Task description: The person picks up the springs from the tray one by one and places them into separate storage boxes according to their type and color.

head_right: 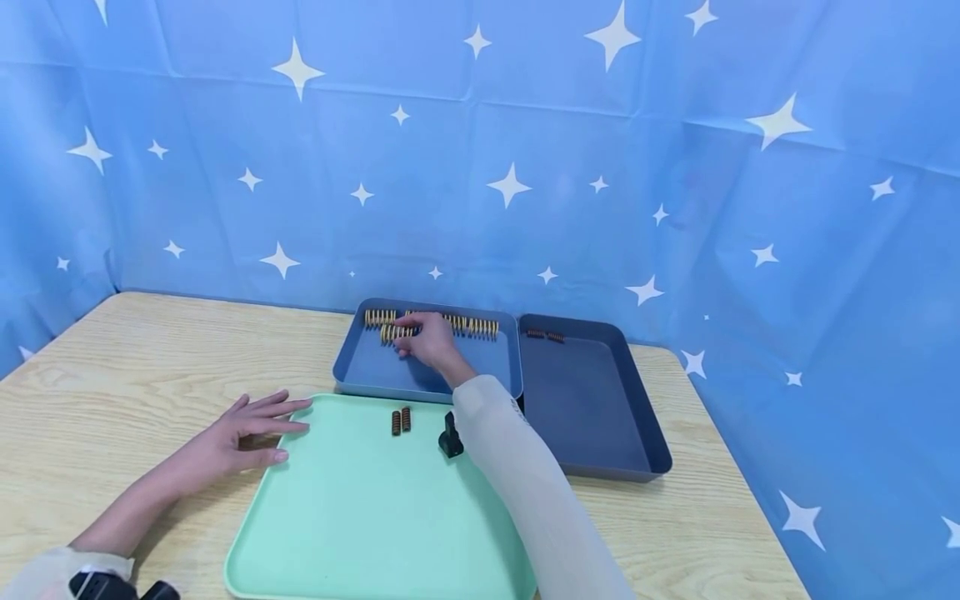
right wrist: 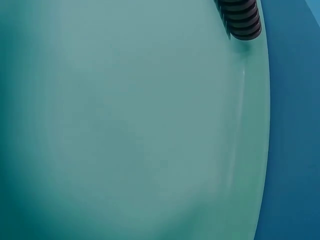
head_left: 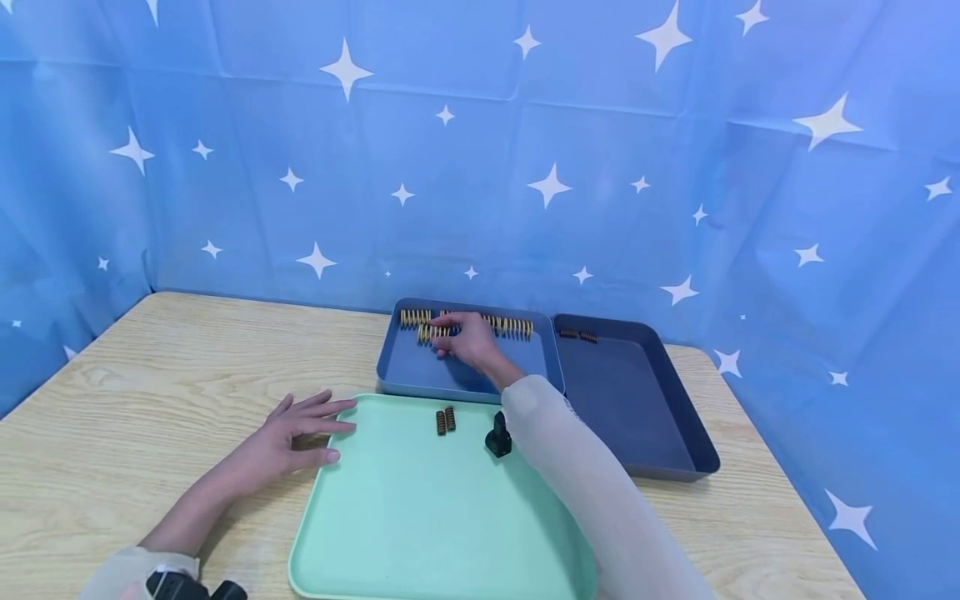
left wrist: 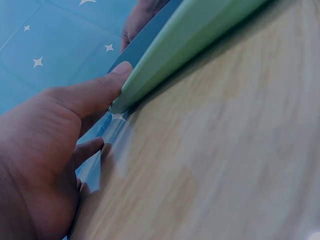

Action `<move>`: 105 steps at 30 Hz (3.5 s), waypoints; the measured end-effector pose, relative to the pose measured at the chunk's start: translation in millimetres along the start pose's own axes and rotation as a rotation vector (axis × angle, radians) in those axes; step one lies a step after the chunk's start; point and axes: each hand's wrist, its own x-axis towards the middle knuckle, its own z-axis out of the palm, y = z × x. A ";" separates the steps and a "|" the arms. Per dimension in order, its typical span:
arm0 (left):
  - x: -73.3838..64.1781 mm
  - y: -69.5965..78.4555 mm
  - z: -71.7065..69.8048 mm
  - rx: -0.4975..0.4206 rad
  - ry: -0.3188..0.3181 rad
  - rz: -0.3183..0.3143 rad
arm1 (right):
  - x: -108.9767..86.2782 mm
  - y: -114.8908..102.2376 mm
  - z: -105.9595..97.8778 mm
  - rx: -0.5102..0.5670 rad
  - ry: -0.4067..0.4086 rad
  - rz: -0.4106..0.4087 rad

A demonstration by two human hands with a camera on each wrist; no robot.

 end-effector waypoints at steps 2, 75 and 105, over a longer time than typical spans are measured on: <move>-0.1 0.4 -0.1 0.003 0.000 -0.001 | -0.1 -0.2 0.4 -0.013 0.006 -0.009; 0.7 4.6 -2.7 0.024 -0.004 0.009 | -129.5 8.8 -31.8 0.025 -0.363 -0.194; -0.2 0.8 2.3 0.019 -0.009 0.031 | -137.6 22.4 -26.7 -0.146 -0.301 -0.152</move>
